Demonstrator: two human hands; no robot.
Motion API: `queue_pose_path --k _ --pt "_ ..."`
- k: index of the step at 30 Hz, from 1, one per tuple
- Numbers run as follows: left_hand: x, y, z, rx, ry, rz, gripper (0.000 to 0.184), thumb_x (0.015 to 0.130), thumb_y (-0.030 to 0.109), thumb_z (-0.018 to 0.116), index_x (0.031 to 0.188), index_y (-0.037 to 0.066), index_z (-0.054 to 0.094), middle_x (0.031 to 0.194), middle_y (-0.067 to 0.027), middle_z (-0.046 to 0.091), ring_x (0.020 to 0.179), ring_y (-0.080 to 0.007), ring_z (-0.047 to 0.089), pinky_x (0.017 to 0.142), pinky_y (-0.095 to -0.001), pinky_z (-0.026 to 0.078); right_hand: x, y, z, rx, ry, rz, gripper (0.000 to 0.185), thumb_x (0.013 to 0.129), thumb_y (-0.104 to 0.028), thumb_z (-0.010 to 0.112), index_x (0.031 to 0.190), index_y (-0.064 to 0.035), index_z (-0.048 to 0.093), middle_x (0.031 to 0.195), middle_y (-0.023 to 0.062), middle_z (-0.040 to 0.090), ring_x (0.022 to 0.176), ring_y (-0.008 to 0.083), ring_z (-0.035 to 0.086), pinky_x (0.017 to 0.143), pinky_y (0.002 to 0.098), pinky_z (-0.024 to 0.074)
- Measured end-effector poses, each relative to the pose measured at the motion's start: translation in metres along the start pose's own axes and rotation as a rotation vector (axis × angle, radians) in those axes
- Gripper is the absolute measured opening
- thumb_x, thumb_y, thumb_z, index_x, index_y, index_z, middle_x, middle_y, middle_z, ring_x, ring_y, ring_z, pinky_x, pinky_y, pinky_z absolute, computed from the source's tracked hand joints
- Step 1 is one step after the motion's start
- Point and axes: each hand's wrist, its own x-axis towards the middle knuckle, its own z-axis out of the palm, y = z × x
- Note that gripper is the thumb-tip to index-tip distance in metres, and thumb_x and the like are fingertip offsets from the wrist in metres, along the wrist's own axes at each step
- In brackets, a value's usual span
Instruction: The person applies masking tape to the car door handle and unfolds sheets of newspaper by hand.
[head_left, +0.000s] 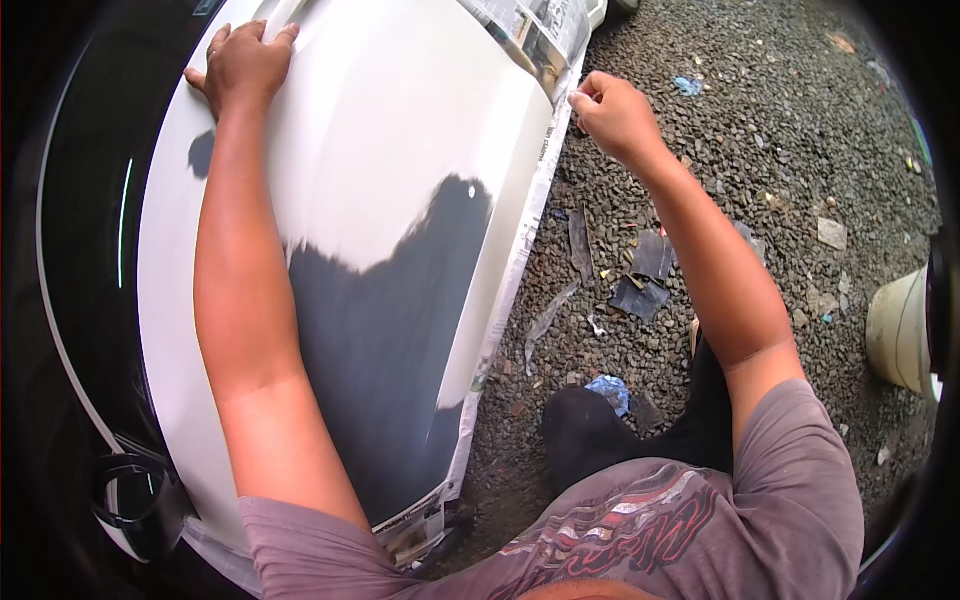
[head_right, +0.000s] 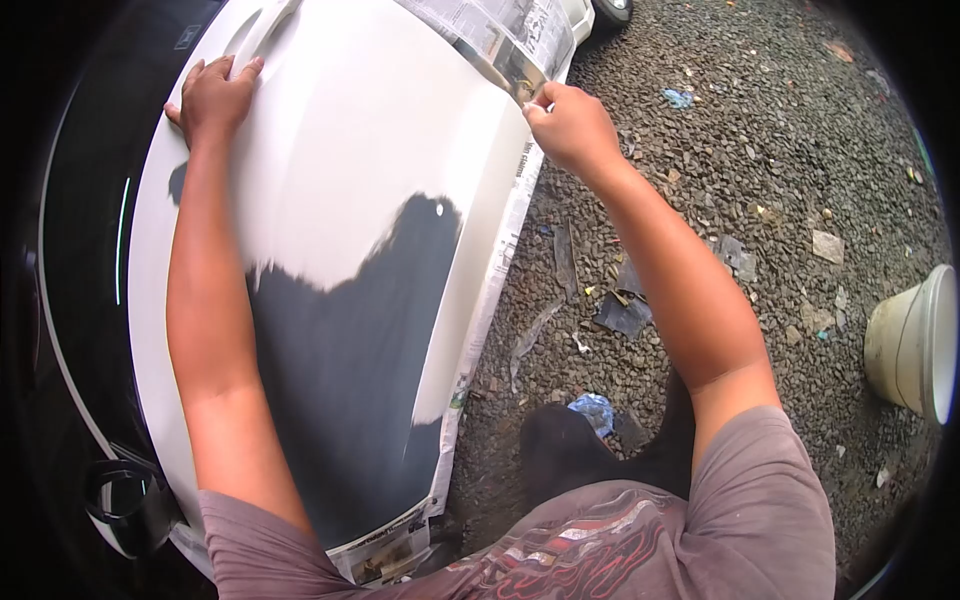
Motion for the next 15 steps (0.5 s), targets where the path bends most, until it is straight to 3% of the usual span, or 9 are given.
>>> queue_pose_path --k 5,9,10,11,15 --pt "0.013 0.014 -0.005 0.002 -0.085 0.008 0.064 0.094 0.067 0.071 0.130 0.016 0.080 0.149 -0.0115 0.068 0.157 -0.0202 0.043 0.129 -0.0724 0.007 0.007 0.010 0.004 0.045 -0.085 0.072 0.029 0.097 -0.031 0.072 0.098 -0.0015 0.072 0.096 0.0211 0.076 0.091 0.0376 0.074 0.084 0.0456 0.0558" --pt "0.028 0.017 -0.019 -0.005 -0.123 0.077 0.056 0.094 0.062 0.074 0.116 0.011 0.084 0.131 -0.0098 0.077 0.151 -0.0227 0.050 0.128 -0.0739 0.010 -0.007 0.011 -0.020 0.088 -0.105 0.242 0.024 0.099 -0.026 0.070 0.096 -0.0021 0.069 0.080 0.0117 0.073 0.075 0.0246 0.071 0.074 0.0404 0.0545" --pt "0.031 0.018 -0.017 -0.034 -0.042 0.152 0.046 0.095 0.057 0.076 0.099 0.012 0.087 0.114 -0.0087 0.082 0.145 -0.0261 0.055 0.126 -0.0771 0.013 -0.017 0.008 -0.034 0.091 -0.113 0.285 0.023 0.100 -0.025 0.071 0.094 -0.0025 0.069 0.076 0.0095 0.072 0.071 0.0227 0.070 0.071 0.0391 0.0538" --pt "0.035 0.020 -0.023 -0.041 -0.083 0.157 0.046 0.094 0.055 0.077 0.098 0.011 0.087 0.109 -0.0071 0.082 0.143 -0.0255 0.057 0.126 -0.0770 0.014 -0.030 0.014 -0.046 0.094 -0.110 0.321 0.023 0.100 -0.024 0.070 0.093 -0.0026 0.068 0.074 0.0086 0.072 0.069 0.0218 0.069 0.069 0.0387 0.0532" --pt "0.056 0.029 -0.024 -0.053 -0.189 0.161 0.047 0.095 0.056 0.076 0.098 0.010 0.087 0.127 -0.0014 0.080 0.145 -0.0236 0.052 0.127 -0.0753 0.013 -0.085 0.012 -0.125 -0.107 -0.162 0.476 0.021 0.100 -0.022 0.070 0.093 -0.0027 0.068 0.074 0.0086 0.072 0.067 0.0205 0.070 0.067 0.0386 0.0531"
